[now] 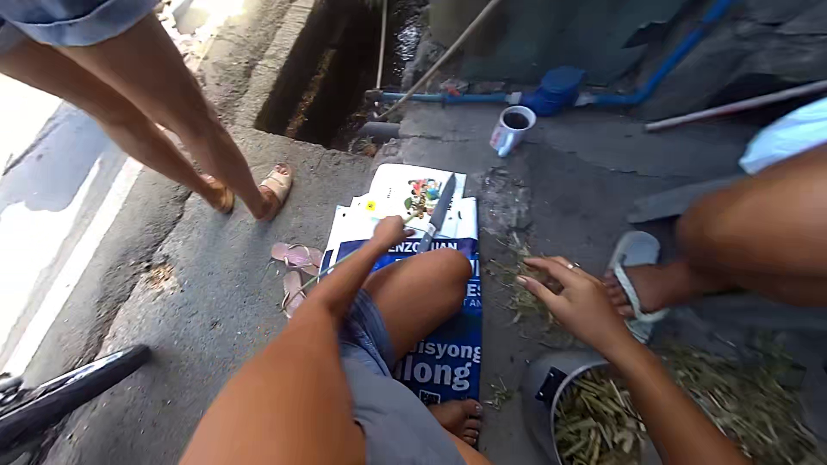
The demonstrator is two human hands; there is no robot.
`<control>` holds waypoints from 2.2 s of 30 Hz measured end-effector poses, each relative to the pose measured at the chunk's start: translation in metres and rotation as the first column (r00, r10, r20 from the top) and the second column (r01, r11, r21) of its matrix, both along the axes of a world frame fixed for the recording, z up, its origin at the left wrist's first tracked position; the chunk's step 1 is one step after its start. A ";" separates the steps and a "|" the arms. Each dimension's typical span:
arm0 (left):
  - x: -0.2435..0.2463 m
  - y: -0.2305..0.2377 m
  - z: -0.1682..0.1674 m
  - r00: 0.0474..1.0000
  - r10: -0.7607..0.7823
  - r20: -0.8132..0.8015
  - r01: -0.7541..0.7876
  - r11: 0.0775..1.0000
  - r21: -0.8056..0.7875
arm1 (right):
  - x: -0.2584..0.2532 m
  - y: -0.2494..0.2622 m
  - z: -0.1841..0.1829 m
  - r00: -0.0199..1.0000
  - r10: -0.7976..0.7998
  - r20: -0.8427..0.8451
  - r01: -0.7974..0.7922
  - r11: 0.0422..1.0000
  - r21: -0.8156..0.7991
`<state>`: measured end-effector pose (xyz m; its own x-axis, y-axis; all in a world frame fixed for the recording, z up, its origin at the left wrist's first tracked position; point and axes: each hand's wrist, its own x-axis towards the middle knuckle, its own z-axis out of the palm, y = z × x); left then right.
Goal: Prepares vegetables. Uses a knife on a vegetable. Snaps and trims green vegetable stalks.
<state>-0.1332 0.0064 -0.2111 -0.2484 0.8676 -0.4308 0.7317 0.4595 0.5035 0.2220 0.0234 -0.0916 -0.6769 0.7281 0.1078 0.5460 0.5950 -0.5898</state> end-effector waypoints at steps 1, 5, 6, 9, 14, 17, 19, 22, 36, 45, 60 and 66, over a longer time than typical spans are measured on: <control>0.013 0.010 -0.016 1.000 -0.001 0.008 0.001 1.000 -0.017 | 0.000 -0.001 -0.006 1.000 0.003 0.000 -0.003 1.000 -0.026; 0.050 0.028 -0.018 0.999 0.012 0.044 -0.007 0.992 -0.129 | -0.004 -0.002 -0.021 0.999 0.041 -0.017 -0.042 0.994 -0.103; 0.055 0.028 -0.014 0.999 0.014 0.040 -0.008 0.990 -0.138 | -0.005 -0.002 -0.023 0.999 0.045 -0.021 -0.048 0.991 -0.126; 0.059 0.030 0.002 0.999 -0.020 0.050 0.028 0.986 -0.165 | -0.007 0.001 -0.028 1.000 0.016 -0.027 -0.021 0.978 -0.207; 0.038 0.048 0.023 0.998 -0.043 0.054 0.045 0.998 -0.051 | -0.013 0.014 -0.024 0.987 -0.144 -0.075 0.103 0.915 -0.390; 0.035 0.041 0.072 0.997 -0.071 0.028 0.069 0.995 0.065 | -0.026 0.019 -0.017 0.949 -0.275 -0.152 0.181 0.874 -0.451; 0.045 0.023 0.107 0.993 -0.116 0.017 0.113 0.984 0.136 | -0.039 0.019 -0.011 0.917 -0.347 -0.197 0.198 0.824 -0.531; 0.068 -0.015 0.154 0.984 -0.179 0.017 0.171 0.964 0.205 | -0.065 0.015 0.005 0.879 -0.422 -0.224 0.182 0.728 -0.661; 0.132 -0.094 0.232 0.938 -0.328 -0.111 0.346 0.898 0.270 | -0.105 -0.033 0.086 0.654 -0.676 -0.339 -0.054 0.406 -0.912; 0.109 -0.084 0.219 0.956 -0.267 -0.118 0.292 0.896 0.336 | -0.051 -0.008 0.055 0.684 -0.691 -0.235 0.013 0.333 -0.943; 0.107 -0.057 0.186 0.884 -0.424 0.198 0.145 0.650 0.746 | -0.025 -0.044 0.069 0.619 -0.402 -0.675 -0.383 0.596 -0.706; 0.108 -0.060 0.192 0.882 -0.430 0.192 0.142 0.631 0.763 | -0.033 -0.045 0.072 0.633 -0.375 -0.677 -0.364 0.628 -0.688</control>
<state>-0.0250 -0.0539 -0.0188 0.0974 0.9323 0.3483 0.4840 -0.3501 0.8020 0.1893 -0.0220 -0.0191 -0.6195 0.7848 -0.0138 -0.2742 -0.2328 -0.9331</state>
